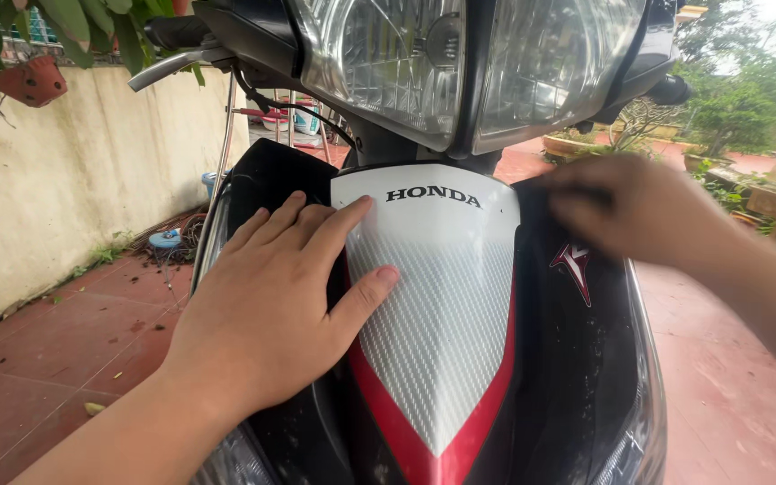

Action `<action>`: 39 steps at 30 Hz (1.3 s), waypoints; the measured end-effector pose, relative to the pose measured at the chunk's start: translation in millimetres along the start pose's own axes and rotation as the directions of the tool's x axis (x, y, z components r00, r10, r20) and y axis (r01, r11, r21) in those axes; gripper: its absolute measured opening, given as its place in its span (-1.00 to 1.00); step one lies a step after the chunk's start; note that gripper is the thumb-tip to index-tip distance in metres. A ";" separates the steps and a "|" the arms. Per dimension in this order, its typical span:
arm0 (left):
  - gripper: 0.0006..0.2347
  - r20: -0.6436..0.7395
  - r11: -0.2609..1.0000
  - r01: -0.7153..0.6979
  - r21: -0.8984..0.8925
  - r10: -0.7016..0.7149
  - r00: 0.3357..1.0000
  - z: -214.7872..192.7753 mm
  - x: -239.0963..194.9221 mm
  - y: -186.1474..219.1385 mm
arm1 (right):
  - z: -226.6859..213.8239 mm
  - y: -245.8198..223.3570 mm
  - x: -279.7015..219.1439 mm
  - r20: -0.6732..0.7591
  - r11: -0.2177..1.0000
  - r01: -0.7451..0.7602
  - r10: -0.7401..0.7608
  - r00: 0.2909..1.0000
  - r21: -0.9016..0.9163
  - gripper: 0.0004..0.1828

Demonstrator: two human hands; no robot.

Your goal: The person wipes the front fairing of a Honda motorcycle with a dark cloth, focusing on the white and red area below the headlight. The person uses circular and back-and-forth motions to clean the surface.

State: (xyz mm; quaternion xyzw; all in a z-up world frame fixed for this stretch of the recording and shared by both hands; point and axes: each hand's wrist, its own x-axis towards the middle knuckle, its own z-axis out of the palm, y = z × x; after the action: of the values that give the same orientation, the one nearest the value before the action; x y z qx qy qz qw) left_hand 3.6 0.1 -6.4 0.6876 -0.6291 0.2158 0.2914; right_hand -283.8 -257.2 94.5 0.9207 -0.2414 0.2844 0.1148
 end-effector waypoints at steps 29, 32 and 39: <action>-0.27 -0.031 1.000 -0.014 0.003 0.014 0.999 -2.3 1.0 0.6 | 8.1 -43.5 -60.3 -0.061 0.969 -0.119 0.108 0.992 -0.216 -0.40; -0.27 -0.045 1.000 -0.016 0.002 0.016 0.999 -1.9 0.5 2.1 | 3.4 -44.3 -83.2 -0.089 0.973 -0.133 0.118 0.989 -0.187 -0.42; -0.25 0.006 1.000 0.010 0.020 -0.011 1.000 -4.4 2.5 2.5 | -2.7 -29.3 2.5 0.058 0.872 -0.478 0.485 0.873 -0.104 -0.38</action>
State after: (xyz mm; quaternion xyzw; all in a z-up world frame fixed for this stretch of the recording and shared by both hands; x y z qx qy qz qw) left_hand 1.7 1.2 -1.2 0.6944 -0.6243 0.2182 0.2837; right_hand -268.3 -232.1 95.9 0.8366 -0.4796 0.2551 0.0700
